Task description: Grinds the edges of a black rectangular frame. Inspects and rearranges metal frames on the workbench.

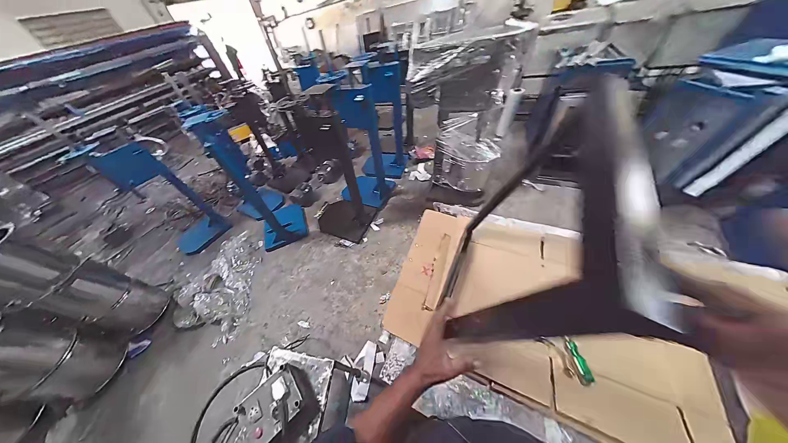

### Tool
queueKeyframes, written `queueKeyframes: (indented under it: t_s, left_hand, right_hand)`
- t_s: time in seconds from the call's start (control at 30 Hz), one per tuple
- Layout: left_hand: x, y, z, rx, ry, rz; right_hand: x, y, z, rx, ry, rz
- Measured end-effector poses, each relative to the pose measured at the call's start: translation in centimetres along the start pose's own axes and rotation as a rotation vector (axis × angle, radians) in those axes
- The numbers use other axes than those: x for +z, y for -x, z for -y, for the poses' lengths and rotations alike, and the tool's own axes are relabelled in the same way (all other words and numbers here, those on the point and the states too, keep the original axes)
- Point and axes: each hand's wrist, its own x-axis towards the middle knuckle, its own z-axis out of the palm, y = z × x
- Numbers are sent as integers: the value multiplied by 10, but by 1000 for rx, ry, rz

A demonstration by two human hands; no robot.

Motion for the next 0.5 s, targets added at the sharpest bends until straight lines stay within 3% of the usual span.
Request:
queueKeyframes:
  t_s: [0.07, 0.13, 0.23, 0.3, 0.37, 0.5]
  left_hand:
    - [-26, -20, -23, 130, -10, -127]
    - [-51, -47, -51, 209, 63, -238]
    - [-78, -80, -75, 74, 204, -462]
    - [-91, -91, -70, 32, 316, -565]
    - [-96, -91, -64, 41, 363, -577]
    - [-79, -72, -57, 16, 439, -613]
  right_hand:
    - [34, -41, -43, 19, -30, 85]
    - [57, -61, -112, 128, 128, 106]
    - [78, -60, -235, 421, 299, 22]
    - [85, -53, -288, 610, 225, -80]
    - [92, -48, -316, 726, 108, -163]
    - [94, -57, -323, 884, -87, -230]
